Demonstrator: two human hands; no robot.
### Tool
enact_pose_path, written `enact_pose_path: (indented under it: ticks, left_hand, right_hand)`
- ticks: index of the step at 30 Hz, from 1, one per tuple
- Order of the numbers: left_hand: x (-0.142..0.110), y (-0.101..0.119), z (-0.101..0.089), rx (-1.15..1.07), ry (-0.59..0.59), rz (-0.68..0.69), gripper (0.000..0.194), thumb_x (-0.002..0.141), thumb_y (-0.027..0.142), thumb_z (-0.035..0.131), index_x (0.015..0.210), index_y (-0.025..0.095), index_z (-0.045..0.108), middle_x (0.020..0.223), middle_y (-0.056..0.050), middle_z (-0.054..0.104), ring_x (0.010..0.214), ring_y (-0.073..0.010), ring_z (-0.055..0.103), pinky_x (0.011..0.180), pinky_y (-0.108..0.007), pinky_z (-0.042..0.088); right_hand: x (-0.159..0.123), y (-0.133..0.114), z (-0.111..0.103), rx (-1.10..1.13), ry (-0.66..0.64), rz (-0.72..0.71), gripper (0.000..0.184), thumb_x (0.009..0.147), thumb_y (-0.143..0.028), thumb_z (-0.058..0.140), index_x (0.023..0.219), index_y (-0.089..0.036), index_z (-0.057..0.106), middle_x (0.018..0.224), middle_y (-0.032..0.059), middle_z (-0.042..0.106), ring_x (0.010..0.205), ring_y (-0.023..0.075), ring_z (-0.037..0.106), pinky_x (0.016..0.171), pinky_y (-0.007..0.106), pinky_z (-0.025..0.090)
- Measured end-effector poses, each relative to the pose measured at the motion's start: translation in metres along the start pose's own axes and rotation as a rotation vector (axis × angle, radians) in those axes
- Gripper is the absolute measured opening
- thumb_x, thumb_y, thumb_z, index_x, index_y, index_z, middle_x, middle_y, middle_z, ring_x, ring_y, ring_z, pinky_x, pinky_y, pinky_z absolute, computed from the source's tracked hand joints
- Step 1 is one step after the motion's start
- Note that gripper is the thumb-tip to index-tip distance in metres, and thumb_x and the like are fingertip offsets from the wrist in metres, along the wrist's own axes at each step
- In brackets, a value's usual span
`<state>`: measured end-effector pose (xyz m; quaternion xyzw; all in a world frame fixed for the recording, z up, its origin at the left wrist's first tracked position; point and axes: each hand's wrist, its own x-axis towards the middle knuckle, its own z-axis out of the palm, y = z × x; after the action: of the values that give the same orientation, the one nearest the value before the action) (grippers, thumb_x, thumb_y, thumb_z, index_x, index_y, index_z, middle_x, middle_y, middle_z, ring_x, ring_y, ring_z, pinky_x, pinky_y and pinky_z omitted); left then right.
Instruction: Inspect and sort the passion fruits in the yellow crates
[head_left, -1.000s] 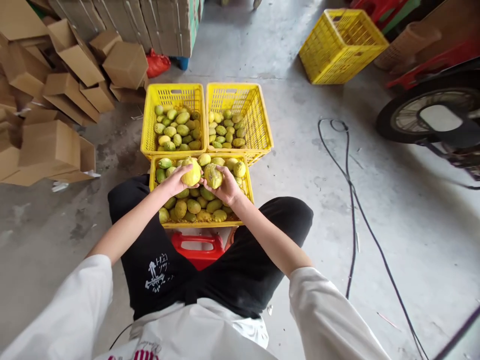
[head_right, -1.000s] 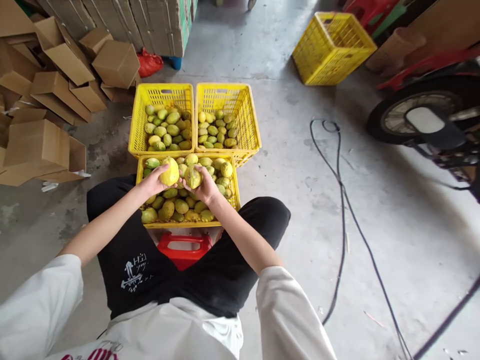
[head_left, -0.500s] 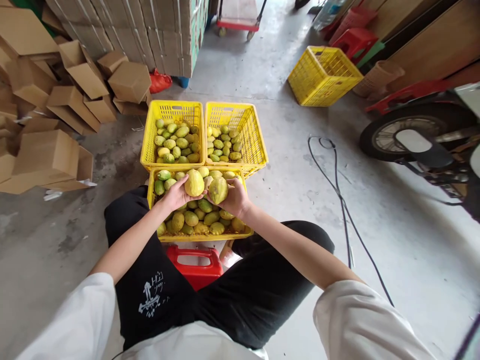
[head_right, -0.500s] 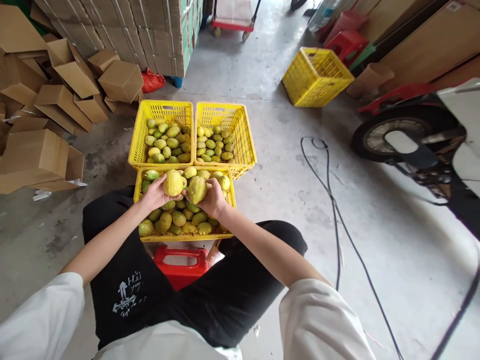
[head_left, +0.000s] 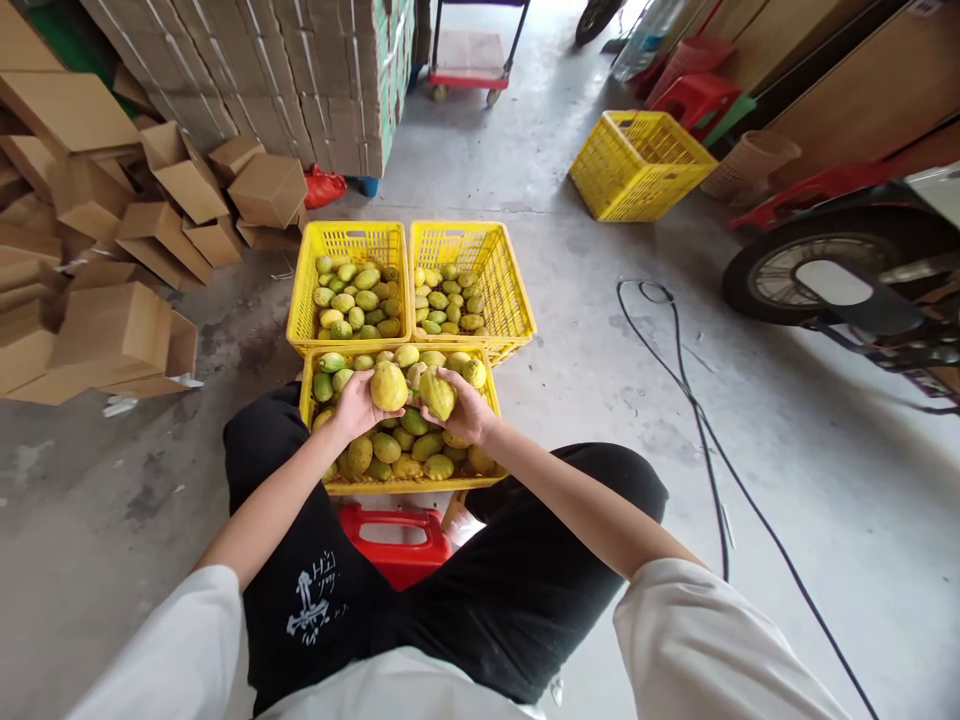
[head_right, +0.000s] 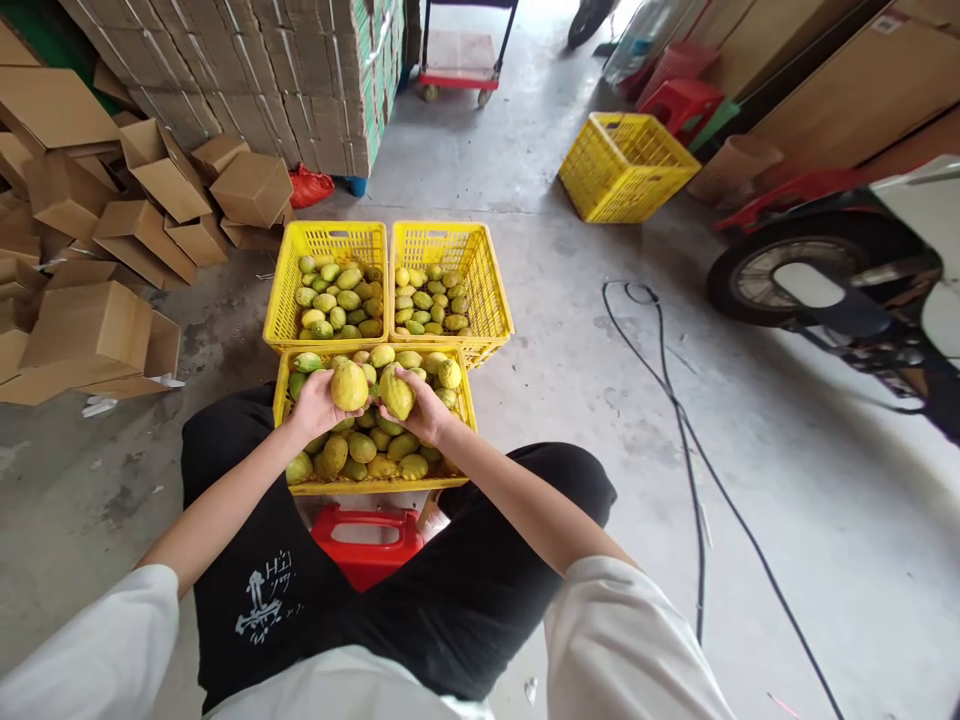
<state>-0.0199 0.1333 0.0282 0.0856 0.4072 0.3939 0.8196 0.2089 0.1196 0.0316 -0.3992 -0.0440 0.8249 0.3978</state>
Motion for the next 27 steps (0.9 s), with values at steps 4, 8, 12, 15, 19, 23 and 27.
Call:
enact_pose_path:
  ticks: [4,8,12,15,19,23,27]
  left_hand:
    - [-0.001,0.0,0.001,-0.036,0.02,0.002,0.057,0.116,0.029,0.043,0.169,0.015,0.06,0.107,-0.015,0.09,0.096,-0.0346,0.093,0.068,-0.04,0.076]
    - [0.001,0.0,-0.001,-0.014,0.023,0.022,0.046,0.121,0.032,0.046,0.161,0.02,0.065,0.102,-0.01,0.089,0.08,-0.0289,0.091,0.059,-0.033,0.072]
    - [0.0,-0.001,-0.003,-0.004,0.027,0.021,0.032,0.12,0.035,0.054,0.145,0.022,0.068,0.091,-0.006,0.083,0.065,-0.0246,0.084,0.043,-0.026,0.061]
    - [-0.002,-0.004,-0.001,0.015,-0.011,0.013,0.03,0.119,0.034,0.055,0.144,0.022,0.066,0.09,-0.005,0.082,0.064,-0.0248,0.083,0.043,-0.027,0.061]
    - [-0.002,-0.006,0.003,-0.001,0.003,0.004,0.04,0.12,0.034,0.043,0.151,0.018,0.064,0.094,-0.008,0.084,0.071,-0.0269,0.086,0.056,-0.033,0.069]
    - [0.002,-0.006,0.004,-0.021,0.048,0.001,0.047,0.119,0.028,0.04,0.158,0.015,0.063,0.116,-0.016,0.089,0.105,-0.0333,0.091,0.089,-0.046,0.078]
    - [0.005,-0.007,0.0,0.067,0.04,0.047,0.041,0.117,0.022,0.057,0.158,0.019,0.063,0.131,-0.014,0.088,0.108,-0.0293,0.09,0.1,-0.048,0.078]
  right_hand:
    - [-0.001,-0.005,0.01,0.09,0.038,-0.018,0.022,0.1,-0.031,0.071,0.122,-0.027,0.07,0.099,0.0066,0.084,0.097,0.0304,0.089,0.079,0.044,0.08]
    - [-0.007,-0.008,0.021,0.246,0.098,-0.008,0.04,0.093,-0.024,0.057,0.13,-0.024,0.069,0.101,0.0109,0.084,0.107,0.0348,0.089,0.087,0.054,0.082]
    - [-0.007,-0.007,0.021,0.2,0.095,-0.033,0.032,0.099,-0.027,0.065,0.13,-0.024,0.07,0.109,0.0125,0.086,0.106,0.0342,0.089,0.081,0.049,0.082]
    - [-0.003,-0.005,0.016,0.121,0.101,-0.026,0.025,0.101,-0.026,0.073,0.125,-0.025,0.068,0.109,0.0097,0.085,0.101,0.0295,0.09,0.072,0.036,0.08]
    - [-0.001,-0.002,0.013,0.033,0.112,-0.018,0.022,0.103,-0.022,0.073,0.124,-0.025,0.068,0.106,0.0072,0.085,0.1,0.0262,0.089,0.072,0.031,0.078]
    - [-0.003,-0.004,0.013,0.004,0.083,-0.025,0.029,0.097,-0.029,0.072,0.126,-0.028,0.068,0.108,0.0086,0.086,0.111,0.0332,0.088,0.082,0.044,0.081]
    - [-0.005,-0.005,0.014,0.043,0.04,-0.035,0.037,0.089,-0.03,0.062,0.125,-0.029,0.068,0.109,0.0106,0.085,0.124,0.0375,0.086,0.093,0.056,0.081]
